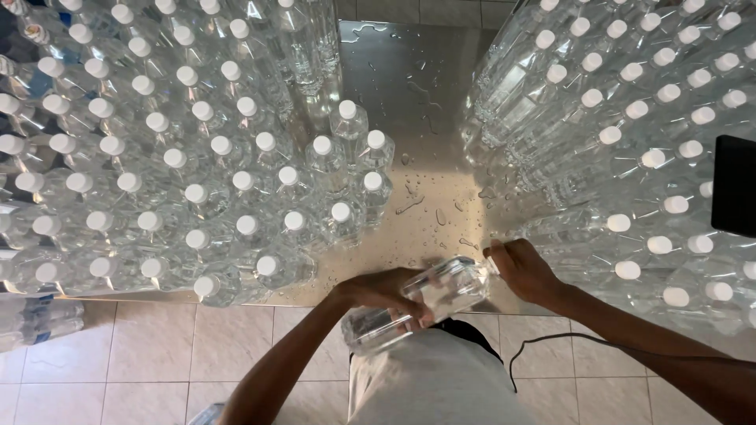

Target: Inspecting and organizing filled water bottles on a metal table

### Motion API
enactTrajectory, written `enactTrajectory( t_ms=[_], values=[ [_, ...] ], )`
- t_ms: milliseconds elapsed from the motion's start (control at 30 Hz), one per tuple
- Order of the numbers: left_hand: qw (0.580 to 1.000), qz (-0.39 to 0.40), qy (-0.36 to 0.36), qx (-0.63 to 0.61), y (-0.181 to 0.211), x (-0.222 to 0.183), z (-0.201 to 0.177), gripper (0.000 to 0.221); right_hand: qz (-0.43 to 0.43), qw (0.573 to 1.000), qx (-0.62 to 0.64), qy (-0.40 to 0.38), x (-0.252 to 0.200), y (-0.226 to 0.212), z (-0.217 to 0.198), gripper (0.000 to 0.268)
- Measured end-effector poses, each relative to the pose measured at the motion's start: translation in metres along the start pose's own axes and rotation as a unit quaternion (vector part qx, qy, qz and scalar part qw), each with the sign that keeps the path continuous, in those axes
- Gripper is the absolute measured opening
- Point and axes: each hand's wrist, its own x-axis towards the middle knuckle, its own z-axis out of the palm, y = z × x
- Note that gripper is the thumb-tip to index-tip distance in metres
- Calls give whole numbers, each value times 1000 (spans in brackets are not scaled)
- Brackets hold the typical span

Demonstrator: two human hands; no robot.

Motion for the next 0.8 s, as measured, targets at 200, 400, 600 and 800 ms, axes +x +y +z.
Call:
enactTrajectory(
  t_ms=[200,400,600,800],
  values=[
    [900,-70,280,326,-62,68,54,120,412,869,249,-115,20,-17,-1,31],
    [609,76,424,666,-71,81,61,97,646,547,466,-258,-17,18,33,48],
    [595,126,462,645,-96,88,27,115,578,719,362,-133,43,-37,-4,52],
    [721,177,602,293,-130,87,57,98,287,952,108,-5,100,-141,-21,34]
  ],
)
